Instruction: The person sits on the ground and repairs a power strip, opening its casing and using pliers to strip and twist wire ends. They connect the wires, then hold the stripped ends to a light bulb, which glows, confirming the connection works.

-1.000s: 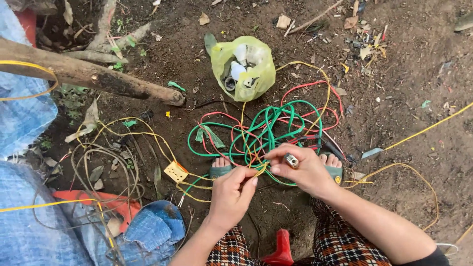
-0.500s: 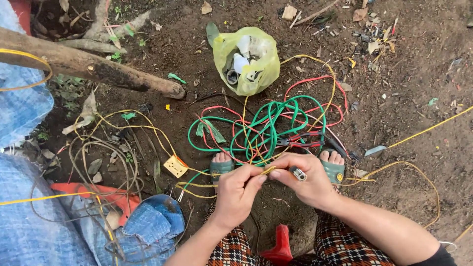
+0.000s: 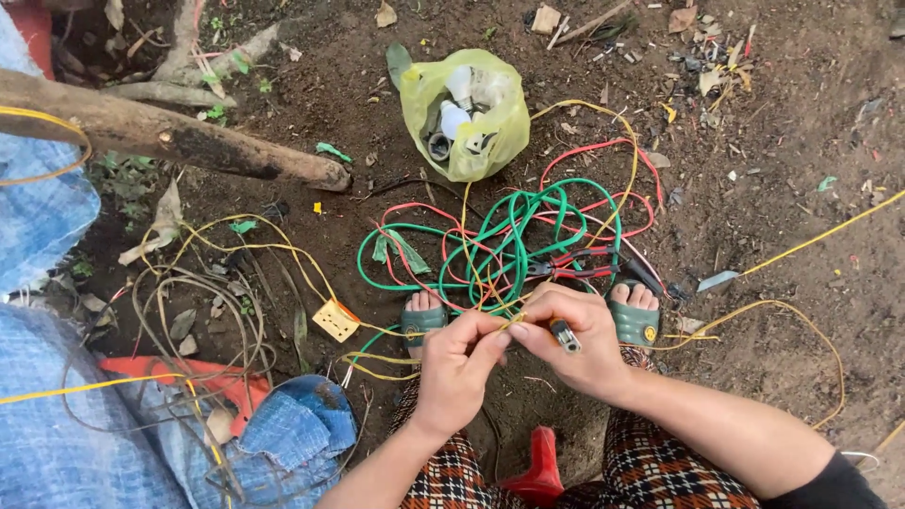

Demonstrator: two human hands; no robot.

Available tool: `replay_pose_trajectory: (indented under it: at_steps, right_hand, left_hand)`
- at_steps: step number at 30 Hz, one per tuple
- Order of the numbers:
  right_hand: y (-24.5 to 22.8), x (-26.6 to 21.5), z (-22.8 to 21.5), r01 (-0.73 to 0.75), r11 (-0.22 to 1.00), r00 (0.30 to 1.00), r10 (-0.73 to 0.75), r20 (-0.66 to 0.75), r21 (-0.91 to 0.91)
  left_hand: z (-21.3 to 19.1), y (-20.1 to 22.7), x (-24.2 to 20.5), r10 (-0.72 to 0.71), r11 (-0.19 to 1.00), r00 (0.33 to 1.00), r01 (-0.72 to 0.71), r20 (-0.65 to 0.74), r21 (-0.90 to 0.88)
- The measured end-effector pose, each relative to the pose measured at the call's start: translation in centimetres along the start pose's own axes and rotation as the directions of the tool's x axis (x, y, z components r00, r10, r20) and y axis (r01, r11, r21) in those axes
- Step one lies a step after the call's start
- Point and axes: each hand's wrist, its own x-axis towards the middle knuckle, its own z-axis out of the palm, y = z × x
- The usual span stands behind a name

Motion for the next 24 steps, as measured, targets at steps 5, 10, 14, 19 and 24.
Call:
replay_pose_trajectory:
  at_steps: [5,10,14,19,24]
  right_hand:
    - [0.4,-0.1,0.1,0.152,0.988,0.988,-0.153,-0.035,-0.031]
    - [0.2,0.1,-0.6,0.093,0.995,0.995,-0.094,0.045,0.018]
    - [0.4,0.3,-1.3,-0.12,0.985,0.99,0.11,0.089,0.124]
    - [1.0,-0.6,-1.0,0.142,0.987,0.99,-0.142,0.006,-0.077]
    - [2.6,-0.8,-1.4,-0.038,0.999,0.998,0.04,-0.047,0.033]
  left_hand:
    - [0.9,-1.9,0.0,-0.307,0.841,0.946,0.322,0.108,-0.434]
    - [0.8,-1.8,0.0,-0.272,0.768,0.949,0.314,0.159,-0.559]
    - [0.5,-1.8,0.1,-0.266,0.761,0.948,0.318,0.175,-0.565]
    - [1.0,-1.8,0.0,-0.383,0.609,0.886,0.456,0.262,-0.649]
    - [1.6,-1.6,0.3,-0.3,0.741,0.936,0.352,0.187,-0.571]
